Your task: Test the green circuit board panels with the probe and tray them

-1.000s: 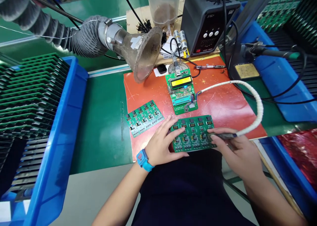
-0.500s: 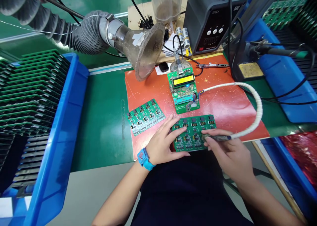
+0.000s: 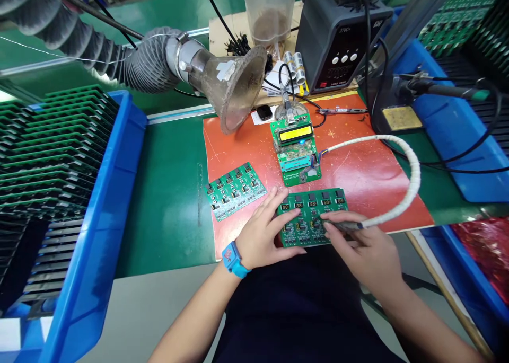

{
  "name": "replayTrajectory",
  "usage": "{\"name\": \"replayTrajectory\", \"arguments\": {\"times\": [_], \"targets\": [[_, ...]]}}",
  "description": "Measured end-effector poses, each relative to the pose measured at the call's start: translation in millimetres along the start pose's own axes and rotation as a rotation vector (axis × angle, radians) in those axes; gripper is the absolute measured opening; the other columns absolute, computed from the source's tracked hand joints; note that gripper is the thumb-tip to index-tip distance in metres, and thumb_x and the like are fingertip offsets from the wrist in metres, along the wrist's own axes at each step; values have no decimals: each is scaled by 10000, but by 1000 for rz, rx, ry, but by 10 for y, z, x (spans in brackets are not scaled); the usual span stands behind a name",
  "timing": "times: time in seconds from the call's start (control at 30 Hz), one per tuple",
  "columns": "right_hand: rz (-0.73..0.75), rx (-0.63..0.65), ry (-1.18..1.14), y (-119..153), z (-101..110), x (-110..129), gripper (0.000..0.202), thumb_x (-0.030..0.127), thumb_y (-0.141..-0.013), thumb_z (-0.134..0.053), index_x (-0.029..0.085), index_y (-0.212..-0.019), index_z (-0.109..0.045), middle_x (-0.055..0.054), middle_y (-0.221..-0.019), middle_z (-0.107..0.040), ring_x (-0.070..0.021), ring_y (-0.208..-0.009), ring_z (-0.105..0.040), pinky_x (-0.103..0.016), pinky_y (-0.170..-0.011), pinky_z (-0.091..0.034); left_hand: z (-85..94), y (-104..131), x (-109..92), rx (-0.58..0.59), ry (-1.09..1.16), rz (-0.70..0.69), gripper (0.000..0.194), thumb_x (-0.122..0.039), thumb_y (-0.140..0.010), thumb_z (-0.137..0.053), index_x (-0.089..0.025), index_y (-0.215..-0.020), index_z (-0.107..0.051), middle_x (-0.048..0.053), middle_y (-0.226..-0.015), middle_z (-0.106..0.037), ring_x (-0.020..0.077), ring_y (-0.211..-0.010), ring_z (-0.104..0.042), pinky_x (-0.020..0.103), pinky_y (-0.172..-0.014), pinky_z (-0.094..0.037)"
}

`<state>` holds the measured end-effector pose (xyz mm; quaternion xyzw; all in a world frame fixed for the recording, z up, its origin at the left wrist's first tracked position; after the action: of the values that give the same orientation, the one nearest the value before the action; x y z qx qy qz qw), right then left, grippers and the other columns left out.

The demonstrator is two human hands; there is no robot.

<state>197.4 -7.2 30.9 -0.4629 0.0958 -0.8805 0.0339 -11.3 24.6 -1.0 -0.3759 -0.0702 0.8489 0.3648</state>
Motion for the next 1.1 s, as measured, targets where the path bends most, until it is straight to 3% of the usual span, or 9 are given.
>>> {"name": "replayTrajectory", "arguments": {"times": [0.4,1.1], "targets": [[6,13,-66,19,14,-59,50,226,-925,-617,238,-974,-620,-35,-967,-720,-186,-840,-704,-296,-732,-600,-7,-9,-1,-14,2,-5,738,-540,-780,-736,-169,-1358,-466,223,-1517,-382,356,-1441,-349,591,-1139,-360],[-16,44,-94,3,18,-53,48,243,-926,-616,237,-973,-621,-50,-972,-715,-191,-828,-703,-287,-681,-604,-9,-5,3,-14,14,7,727,-541,-772,-745,-167,-1340,-487,198,-1504,-408,355,-1454,-324,564,-1142,-380]]}}
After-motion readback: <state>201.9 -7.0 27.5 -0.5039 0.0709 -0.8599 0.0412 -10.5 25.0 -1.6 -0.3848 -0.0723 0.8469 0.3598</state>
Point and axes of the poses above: each hand's wrist, its own y-axis away from the middle knuckle, its own z-axis out of the back of the hand, x = y × z, the point moved 2 cm from there along -y, towards the middle knuckle
